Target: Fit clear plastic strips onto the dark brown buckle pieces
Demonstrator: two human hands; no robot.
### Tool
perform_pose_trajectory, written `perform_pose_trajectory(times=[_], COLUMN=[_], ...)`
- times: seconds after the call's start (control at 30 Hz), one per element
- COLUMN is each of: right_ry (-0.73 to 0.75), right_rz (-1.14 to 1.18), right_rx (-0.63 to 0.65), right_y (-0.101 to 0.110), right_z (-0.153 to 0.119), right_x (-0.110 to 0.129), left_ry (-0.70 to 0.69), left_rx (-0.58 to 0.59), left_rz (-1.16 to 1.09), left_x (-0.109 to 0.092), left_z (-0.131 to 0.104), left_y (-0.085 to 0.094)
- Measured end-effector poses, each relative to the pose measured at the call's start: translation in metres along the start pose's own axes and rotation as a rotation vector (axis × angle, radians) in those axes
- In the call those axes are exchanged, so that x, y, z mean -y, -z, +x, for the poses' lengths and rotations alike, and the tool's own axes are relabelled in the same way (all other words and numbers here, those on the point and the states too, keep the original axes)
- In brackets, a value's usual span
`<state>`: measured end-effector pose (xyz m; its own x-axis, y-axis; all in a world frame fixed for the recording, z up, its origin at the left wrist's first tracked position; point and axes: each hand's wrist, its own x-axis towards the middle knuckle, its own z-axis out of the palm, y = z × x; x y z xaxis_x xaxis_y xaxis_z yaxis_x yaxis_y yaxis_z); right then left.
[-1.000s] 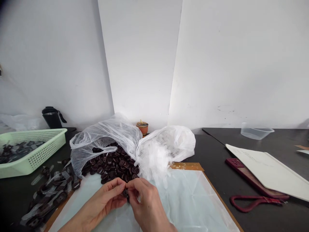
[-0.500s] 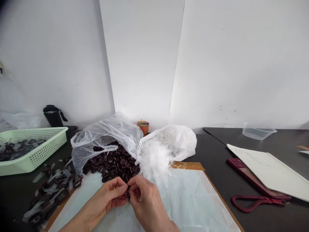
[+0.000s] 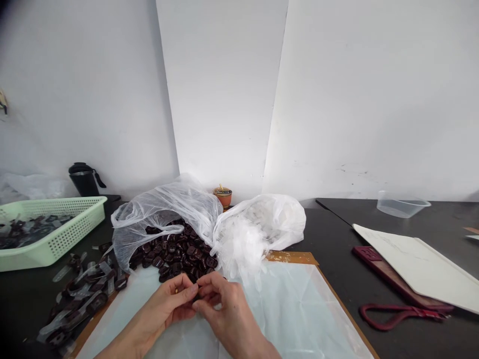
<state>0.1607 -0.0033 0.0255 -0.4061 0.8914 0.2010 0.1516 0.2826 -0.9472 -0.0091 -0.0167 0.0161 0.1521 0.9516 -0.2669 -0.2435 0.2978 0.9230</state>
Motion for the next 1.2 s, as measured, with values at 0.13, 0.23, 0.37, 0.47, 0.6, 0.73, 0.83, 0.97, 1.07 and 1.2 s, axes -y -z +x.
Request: perform_pose_trajectory(times=[0.13,0.23,0.37,0.47,0.6,0.73,0.83,0.97,1.07,1.2], right_ry=[-0.044,-0.072,-0.075,-0.092,0.021,0.087,0.078,0.032,-0.012,-0.052], right_rz=[0.213,0.469,0.507,0.433,0.326,0.145,0.066,0.201,0.329,0.449], right_rx=[-0.096,-0.071,-0.026,-0.053,-0.118,-0.106,-0.110,-0.080,-0.046,-0.029], right_y=[0.000,0.002,-0.001,-0.003,-0.001,0.002,0.005,0.006,0.004,0.001], right_z=[0.005,0.007,0.006,0.005,0.005,0.004,0.003,0.002,0.002,0.004], right_x=[-0.007,-0.009,-0.008,-0.007,-0.008,-0.009,-0.007,-0.003,-0.002,-0.001], left_ry=[-0.052,-0.077,-0.078,-0.073,-0.047,-0.058,-0.075,-0.088,-0.110,-0.123], left_rx=[0.052,0.108,0.134,0.127,0.109,0.111,0.117,0.117,0.121,0.133], left_rz=[-0.079,-0.088,-0.055,-0.109,-0.159,-0.171,-0.159,-0.145,-0.132,-0.113], left_x=[-0.006,-0.009,-0.007,-0.005,-0.001,0.002,0.002,-0.004,-0.007,-0.005], left_z=[-0.004,-0.005,-0.003,-0.001,0.001,0.002,0.001,-0.003,-0.004,-0.002], left_y=[-0.002,-0.003,-0.001,0.000,-0.001,-0.002,-0.003,-0.004,-0.003,0.000])
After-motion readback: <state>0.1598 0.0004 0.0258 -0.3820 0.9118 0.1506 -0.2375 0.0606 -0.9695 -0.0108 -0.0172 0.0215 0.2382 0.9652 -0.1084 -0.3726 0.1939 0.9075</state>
